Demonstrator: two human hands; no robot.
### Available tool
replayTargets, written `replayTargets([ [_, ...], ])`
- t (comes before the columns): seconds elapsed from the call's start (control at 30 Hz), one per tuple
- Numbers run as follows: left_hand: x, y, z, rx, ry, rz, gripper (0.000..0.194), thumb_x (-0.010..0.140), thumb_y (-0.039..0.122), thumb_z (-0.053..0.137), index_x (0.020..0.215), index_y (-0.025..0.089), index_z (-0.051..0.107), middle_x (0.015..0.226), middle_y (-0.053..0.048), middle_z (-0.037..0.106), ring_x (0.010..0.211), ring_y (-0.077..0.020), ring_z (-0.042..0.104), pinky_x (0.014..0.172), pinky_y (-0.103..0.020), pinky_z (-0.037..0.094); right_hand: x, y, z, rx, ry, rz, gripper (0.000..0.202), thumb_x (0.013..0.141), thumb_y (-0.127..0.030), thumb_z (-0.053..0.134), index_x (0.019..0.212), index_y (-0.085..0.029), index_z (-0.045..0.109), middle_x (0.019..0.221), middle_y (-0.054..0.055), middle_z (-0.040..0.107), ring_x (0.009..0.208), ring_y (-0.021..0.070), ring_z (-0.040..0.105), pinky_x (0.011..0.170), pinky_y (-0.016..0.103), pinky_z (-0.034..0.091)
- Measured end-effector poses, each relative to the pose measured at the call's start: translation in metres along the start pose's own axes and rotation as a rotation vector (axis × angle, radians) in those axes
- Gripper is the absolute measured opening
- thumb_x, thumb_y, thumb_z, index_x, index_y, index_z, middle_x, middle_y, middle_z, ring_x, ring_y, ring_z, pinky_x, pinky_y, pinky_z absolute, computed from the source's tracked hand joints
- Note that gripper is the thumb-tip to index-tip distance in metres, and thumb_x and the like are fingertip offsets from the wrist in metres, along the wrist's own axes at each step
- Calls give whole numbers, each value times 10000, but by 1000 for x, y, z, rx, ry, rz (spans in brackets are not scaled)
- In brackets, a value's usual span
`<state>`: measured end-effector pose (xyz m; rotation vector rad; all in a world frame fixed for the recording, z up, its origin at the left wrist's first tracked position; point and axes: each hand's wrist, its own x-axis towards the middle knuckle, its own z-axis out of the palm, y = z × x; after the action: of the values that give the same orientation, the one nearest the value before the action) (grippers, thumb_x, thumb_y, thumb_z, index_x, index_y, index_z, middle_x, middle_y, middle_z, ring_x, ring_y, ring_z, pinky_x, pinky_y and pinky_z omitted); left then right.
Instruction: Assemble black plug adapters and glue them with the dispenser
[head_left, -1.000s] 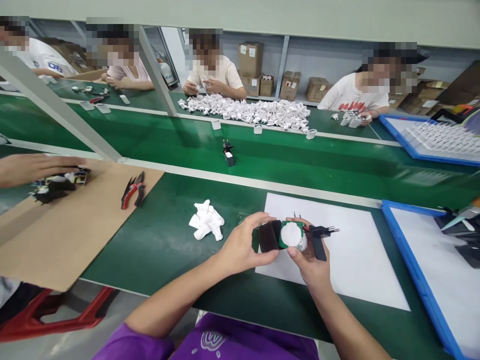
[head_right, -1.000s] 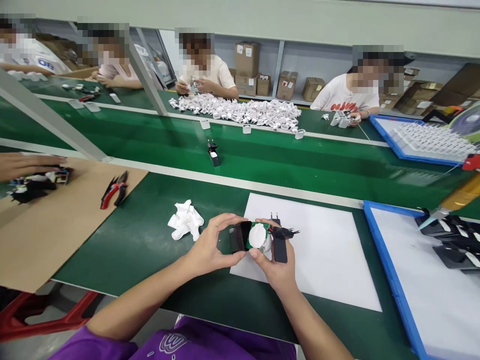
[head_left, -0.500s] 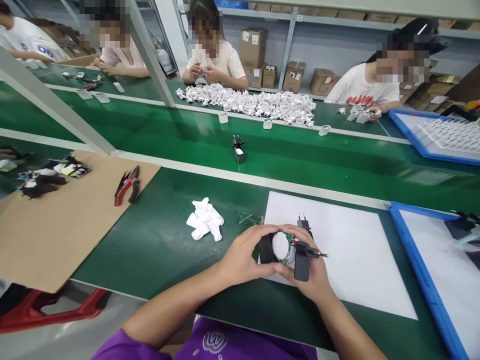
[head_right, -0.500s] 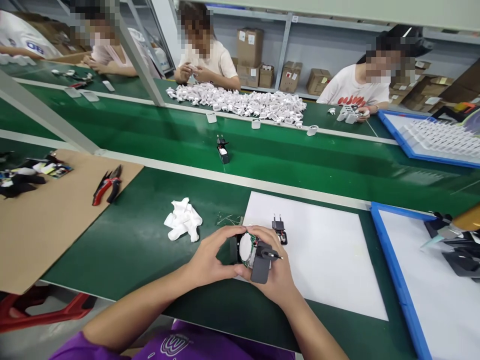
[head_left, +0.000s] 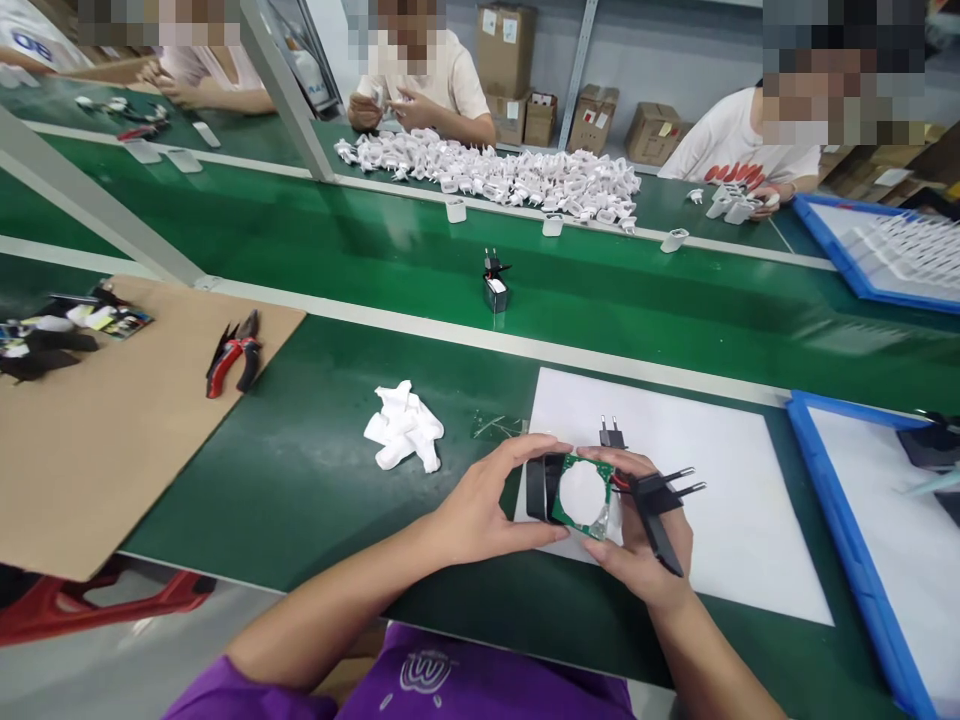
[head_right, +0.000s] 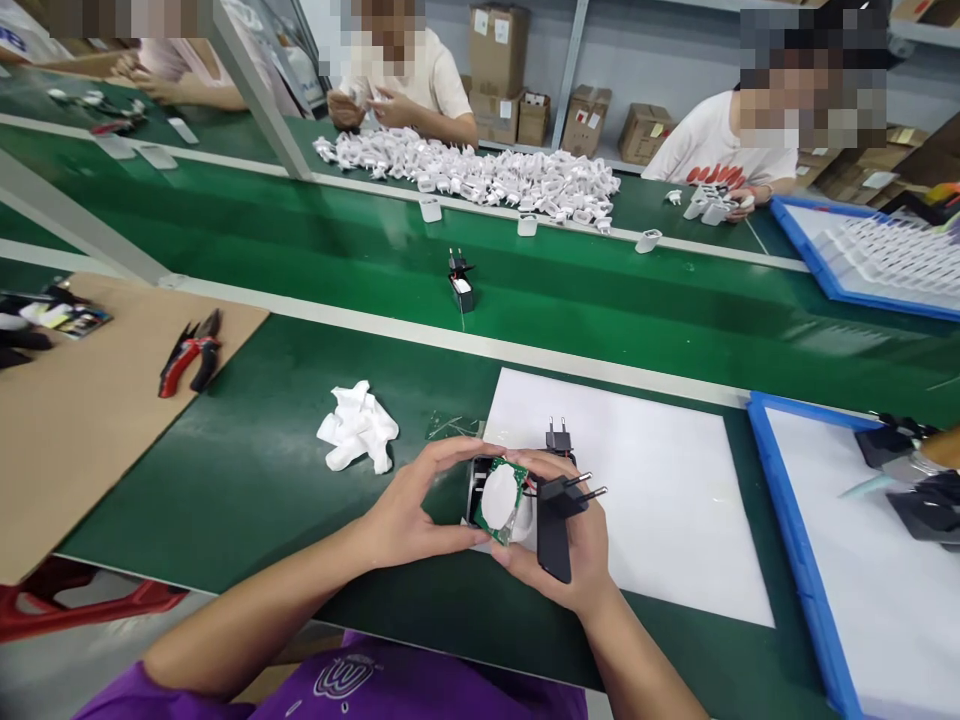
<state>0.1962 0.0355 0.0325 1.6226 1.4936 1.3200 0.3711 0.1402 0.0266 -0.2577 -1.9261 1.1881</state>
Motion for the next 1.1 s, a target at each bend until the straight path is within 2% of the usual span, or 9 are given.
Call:
replayTargets([
  [0.17,0,-4,-1,-68,-31,52,792,710,286,806,1375,272,375,1306,-120,556,1211,-271,559,1046,-418,442,7,-7,-3,-11,-42,-100,498,854,-333,705,1300,-207,523,1164,121,590,1098,305,572,954,487,478],
  [0.47,2,-6,-3,-124,-38,112,801,694,270,825,1365,266,387,1296,-114,569,1199,-265,569,1046,-406,443,10,-9,-3,-51,-59,-106,490,832,-268,709,1285,-196,535,1148,126,607,1092,308,587,930,488,509],
  [0.87,1,-6,-5,-96,-77,85,770,706,288,810,1358,266,402,1296,-118,570,1210,-274,565,1060,-419,447,12,-13,-2,-171,-74,-168,506,826,-265,715,1290,-179,534,1125,149,619,1069,327,596,877,508,525],
  [1.1,2,-6,-6,-97,-59,145,763,718,272,802,1359,274,388,1297,-106,575,1191,-253,580,1039,-396,466,12,-13,-2,-214,-73,-193,539,818,-279,741,1302,-184,524,1089,145,635,1048,319,609,847,495,551],
])
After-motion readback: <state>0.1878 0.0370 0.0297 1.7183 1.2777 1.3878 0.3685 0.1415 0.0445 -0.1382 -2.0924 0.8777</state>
